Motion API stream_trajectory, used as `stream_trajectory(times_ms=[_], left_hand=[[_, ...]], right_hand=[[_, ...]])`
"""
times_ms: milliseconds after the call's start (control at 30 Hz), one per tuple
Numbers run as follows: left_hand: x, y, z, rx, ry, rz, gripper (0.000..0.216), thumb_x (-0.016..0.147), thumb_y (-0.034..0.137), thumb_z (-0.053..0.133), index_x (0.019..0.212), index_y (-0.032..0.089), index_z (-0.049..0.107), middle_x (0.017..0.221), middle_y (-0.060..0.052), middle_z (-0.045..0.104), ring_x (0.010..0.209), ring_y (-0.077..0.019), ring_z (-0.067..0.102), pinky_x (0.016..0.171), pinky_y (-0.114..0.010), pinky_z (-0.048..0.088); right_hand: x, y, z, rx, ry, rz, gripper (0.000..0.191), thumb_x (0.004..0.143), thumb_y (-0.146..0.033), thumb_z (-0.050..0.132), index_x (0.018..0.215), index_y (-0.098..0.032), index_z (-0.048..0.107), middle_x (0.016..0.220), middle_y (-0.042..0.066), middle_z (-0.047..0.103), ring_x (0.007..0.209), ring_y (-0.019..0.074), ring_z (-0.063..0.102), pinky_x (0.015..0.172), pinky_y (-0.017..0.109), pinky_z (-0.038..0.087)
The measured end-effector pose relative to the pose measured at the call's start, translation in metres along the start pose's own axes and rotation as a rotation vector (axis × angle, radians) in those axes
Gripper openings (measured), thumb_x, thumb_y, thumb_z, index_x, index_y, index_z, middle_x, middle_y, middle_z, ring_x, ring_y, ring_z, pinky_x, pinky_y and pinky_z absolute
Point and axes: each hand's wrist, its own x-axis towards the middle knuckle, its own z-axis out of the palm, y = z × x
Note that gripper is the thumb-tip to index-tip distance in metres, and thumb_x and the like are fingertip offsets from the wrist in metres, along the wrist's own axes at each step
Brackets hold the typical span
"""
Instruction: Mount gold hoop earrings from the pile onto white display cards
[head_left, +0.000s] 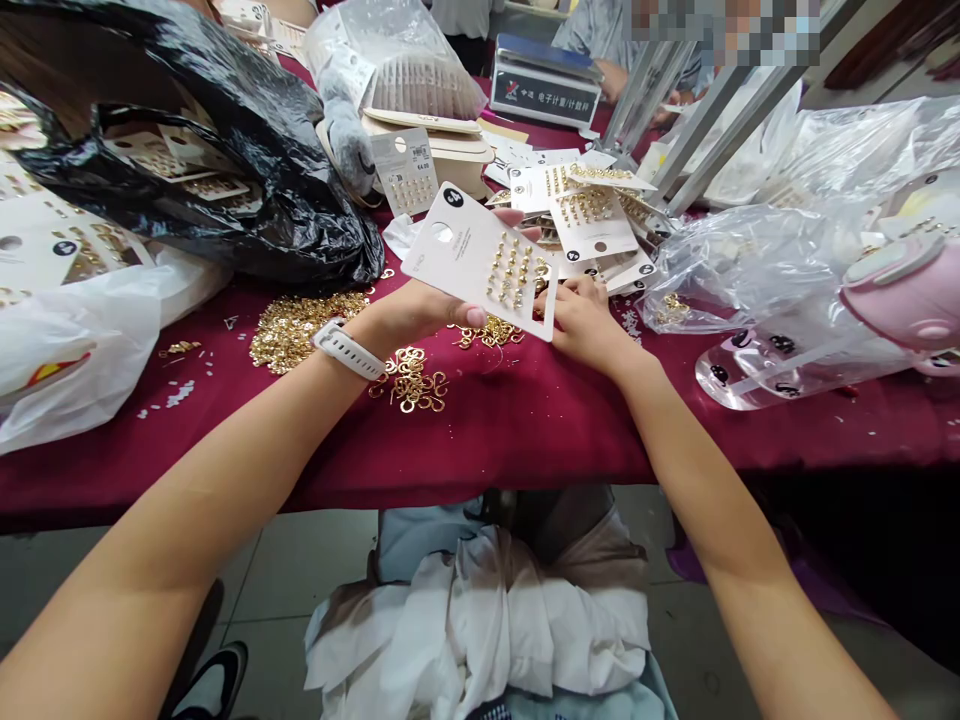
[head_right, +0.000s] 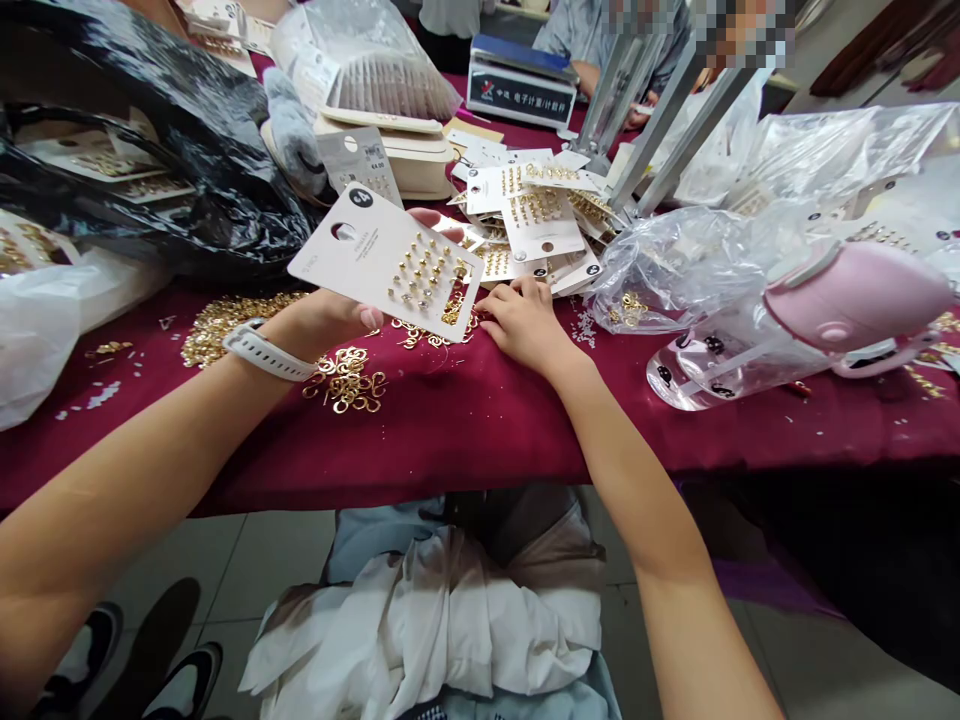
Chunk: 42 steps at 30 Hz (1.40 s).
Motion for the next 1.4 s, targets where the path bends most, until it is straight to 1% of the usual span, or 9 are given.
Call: stream_trajectory(times_ms=[333,533,600,700,767,867,1000,1200,1400], left_hand=[[0.002,0.0,0.001,0.005,-0.029,0.03,0.098,0.051,0.059,0.079,0.131,0.018,0.041,0.125,-0.014,0.059,0.136,-0.0356,0.032,0.108,-0.052,0.035],[0.003,-0.003,-0.002,-0.037,-0.079,0.085,0.089,0.057,0.049,0.08,0.133,0.021,0.04,0.126,-0.01,0.06,0.135,-0.0313,0.035,0.11,-0.048,0.035],[0.002,-0.001,-0.001,-0.064,-0.1,0.099,0.085,0.061,0.044,0.079,0.133,0.022,0.04,0.126,-0.009,0.06,0.133,-0.0295,0.038,0.109,-0.047,0.035],[0.002,0.001,0.001,-0.072,-0.094,0.099,0.083,0.059,0.041,0.08,0.13,0.024,0.041,0.128,-0.007,0.059,0.13,-0.0279,0.042,0.108,-0.045,0.037],[0.002,0.0,0.001,-0.074,-0.051,0.1,0.081,0.057,0.037,0.082,0.126,0.026,0.042,0.133,-0.005,0.056,0.129,-0.0266,0.043,0.109,-0.044,0.038],[0.003,-0.004,0.0,-0.1,0.005,0.124,0.079,0.054,0.026,0.085,0.12,0.026,0.042,0.141,-0.005,0.048,0.13,-0.0249,0.042,0.109,-0.041,0.04],[0.005,-0.009,-0.003,-0.097,-0.002,0.136,0.081,0.054,0.025,0.086,0.119,0.023,0.036,0.146,-0.01,0.038,0.13,-0.0251,0.042,0.107,-0.043,0.043],[0.007,-0.009,-0.004,-0.003,-0.004,0.112,0.088,0.051,0.041,0.086,0.118,0.024,0.032,0.147,-0.012,0.036,0.132,-0.026,0.04,0.108,-0.047,0.041],[0.004,-0.007,-0.001,-0.044,0.014,0.108,0.084,0.054,0.031,0.086,0.12,0.018,0.036,0.144,-0.017,0.038,0.132,-0.0286,0.04,0.107,-0.046,0.043]], right_hand=[[0.001,0.007,0.004,0.026,0.099,-0.041,0.009,0.082,-0.028,0.061,0.081,-0.023,0.069,0.103,0.009,0.063,0.109,0.0353,0.043,0.093,0.06,0.032],[0.003,0.005,0.002,0.099,0.022,0.017,0.008,0.081,-0.028,0.06,0.078,-0.021,0.064,0.099,0.009,0.062,0.104,0.0307,0.049,0.093,0.053,0.035],[0.003,0.006,-0.005,0.237,0.067,0.057,0.007,0.081,-0.025,0.059,0.076,-0.021,0.06,0.087,0.007,0.064,0.092,0.0257,0.055,0.088,0.047,0.04],[0.002,0.005,-0.019,0.596,0.272,0.157,0.01,0.082,-0.032,0.059,0.08,-0.023,0.054,0.076,0.002,0.063,0.076,0.0194,0.059,0.076,0.039,0.047],[-0.002,0.001,-0.028,0.803,0.396,0.158,0.017,0.083,-0.04,0.058,0.085,-0.025,0.053,0.08,0.001,0.063,0.08,0.0175,0.061,0.078,0.036,0.049],[-0.007,-0.011,-0.035,0.938,0.441,0.095,0.025,0.083,-0.051,0.057,0.088,-0.027,0.053,0.085,-0.001,0.063,0.085,0.0159,0.062,0.082,0.033,0.049],[-0.008,-0.024,-0.031,0.842,0.387,0.014,0.028,0.078,-0.053,0.064,0.082,-0.026,0.059,0.083,-0.002,0.061,0.079,0.0138,0.057,0.076,0.031,0.048],[-0.003,-0.023,-0.026,0.722,0.479,-0.078,0.02,0.081,-0.042,0.064,0.076,-0.022,0.062,0.078,-0.002,0.059,0.08,0.0121,0.054,0.074,0.029,0.043],[-0.004,-0.024,-0.026,0.66,0.497,-0.095,0.014,0.082,-0.034,0.064,0.074,-0.022,0.062,0.077,-0.002,0.06,0.079,0.0128,0.054,0.076,0.03,0.043]])
